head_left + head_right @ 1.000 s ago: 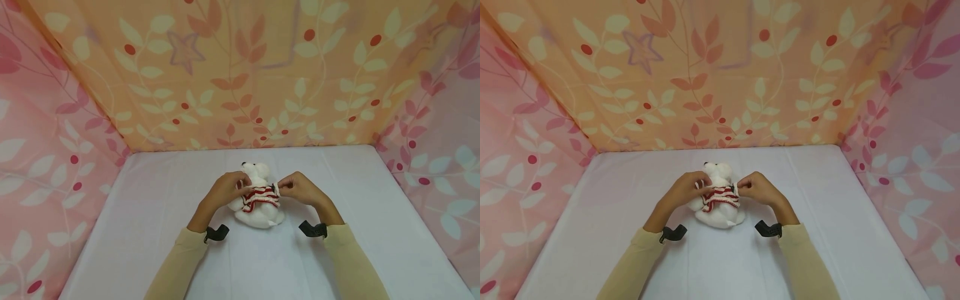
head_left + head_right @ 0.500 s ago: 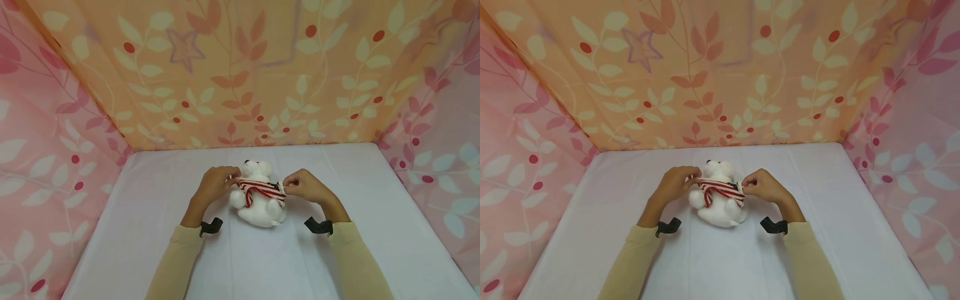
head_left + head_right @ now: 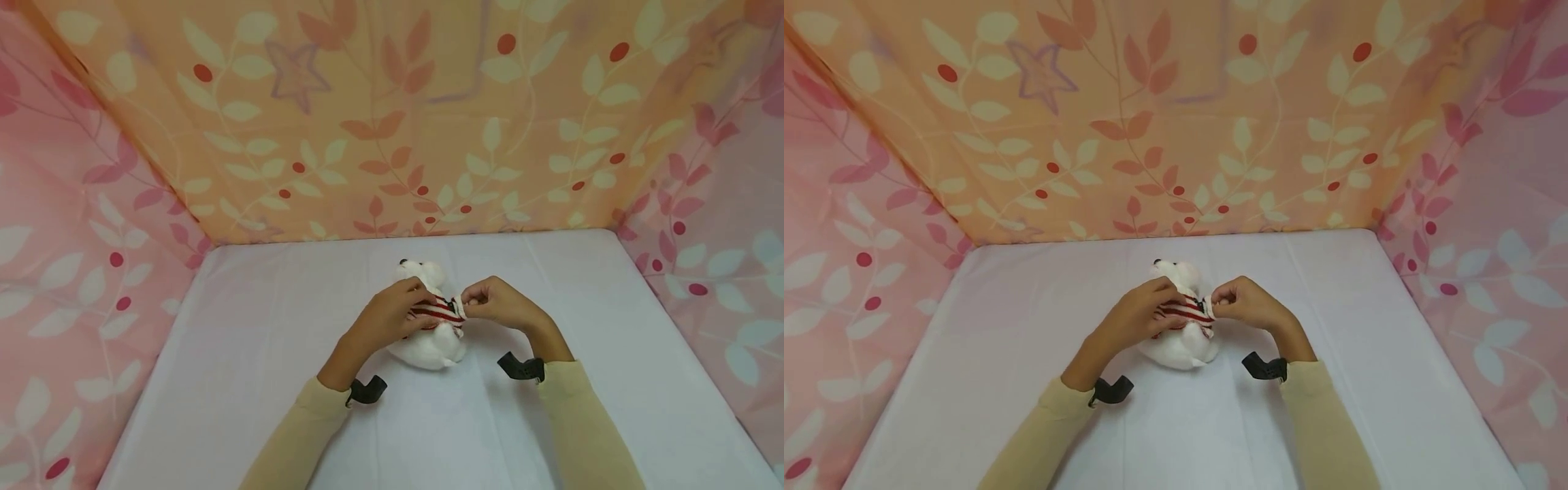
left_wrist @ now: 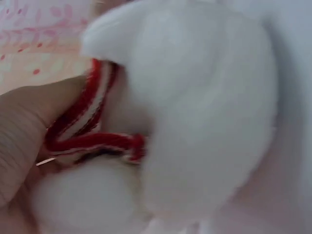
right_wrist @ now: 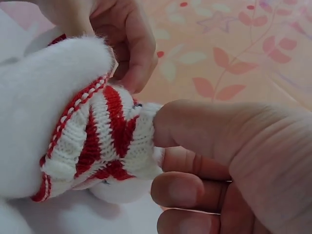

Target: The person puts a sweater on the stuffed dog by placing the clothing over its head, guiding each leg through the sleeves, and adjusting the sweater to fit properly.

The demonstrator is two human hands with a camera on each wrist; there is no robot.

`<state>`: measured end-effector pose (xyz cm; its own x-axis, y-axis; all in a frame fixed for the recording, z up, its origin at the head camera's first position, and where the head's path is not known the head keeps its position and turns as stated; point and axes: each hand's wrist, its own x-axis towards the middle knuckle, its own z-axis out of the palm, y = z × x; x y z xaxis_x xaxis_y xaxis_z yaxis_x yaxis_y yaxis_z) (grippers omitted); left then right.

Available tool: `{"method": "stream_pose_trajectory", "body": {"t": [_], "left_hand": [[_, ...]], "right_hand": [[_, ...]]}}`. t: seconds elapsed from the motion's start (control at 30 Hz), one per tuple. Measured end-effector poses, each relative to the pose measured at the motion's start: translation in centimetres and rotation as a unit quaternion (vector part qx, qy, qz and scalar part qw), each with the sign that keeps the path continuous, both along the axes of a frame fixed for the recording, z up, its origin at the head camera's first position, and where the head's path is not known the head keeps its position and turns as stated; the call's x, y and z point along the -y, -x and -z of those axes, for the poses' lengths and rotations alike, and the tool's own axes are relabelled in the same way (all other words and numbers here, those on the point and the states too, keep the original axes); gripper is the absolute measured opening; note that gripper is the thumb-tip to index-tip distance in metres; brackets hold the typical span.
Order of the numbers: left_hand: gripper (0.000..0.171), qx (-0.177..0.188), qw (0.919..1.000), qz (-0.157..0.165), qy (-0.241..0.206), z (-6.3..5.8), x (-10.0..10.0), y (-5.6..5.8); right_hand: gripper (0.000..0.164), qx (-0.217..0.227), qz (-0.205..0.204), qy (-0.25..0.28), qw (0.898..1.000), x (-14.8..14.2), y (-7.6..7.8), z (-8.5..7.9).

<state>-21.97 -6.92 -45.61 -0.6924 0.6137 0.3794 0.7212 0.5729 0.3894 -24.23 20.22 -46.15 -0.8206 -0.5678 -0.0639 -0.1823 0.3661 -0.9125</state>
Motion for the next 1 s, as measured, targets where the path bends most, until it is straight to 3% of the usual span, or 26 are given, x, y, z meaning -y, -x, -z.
{"method": "stream_pose_trajectory", "body": {"t": [0.1, 0.27, 0.47, 0.7, 0.83, 1.0], "left_hand": [[0.031, -0.014, 0.9997, -0.009, 0.019, 0.4, -0.5, -0.3], [0.025, -0.042, 0.9987, -0.028, 0.010, 1.1, -1.3, -0.5], [0.015, -0.069, 0.9967, -0.040, -0.017, 1.6, -1.7, -0.5], [0.012, -0.120, 0.9919, -0.031, -0.023, 1.6, -1.5, -0.3], [0.012, -0.145, 0.9890, -0.028, -0.007, 1.1, -0.9, -0.1], [0.012, -0.150, 0.9882, -0.024, 0.016, 0.2, 0.1, 0.1]], "right_hand": [[0.004, 0.005, -0.005, -0.005, 1.000, 0.0, 0.0, -0.2], [0.009, -0.004, -0.006, -0.022, 1.000, 0.2, -0.3, -0.5], [0.010, -0.043, 0.001, -0.055, 0.998, 0.7, -0.7, -1.1], [0.013, -0.090, 0.007, -0.073, 0.993, 0.9, -0.7, -1.2], [0.013, -0.073, 0.017, -0.050, 0.996, 0.6, -0.6, -1.1], [0.013, -0.040, 0.019, -0.017, 0.999, 0.1, -0.5, -0.8]]}}
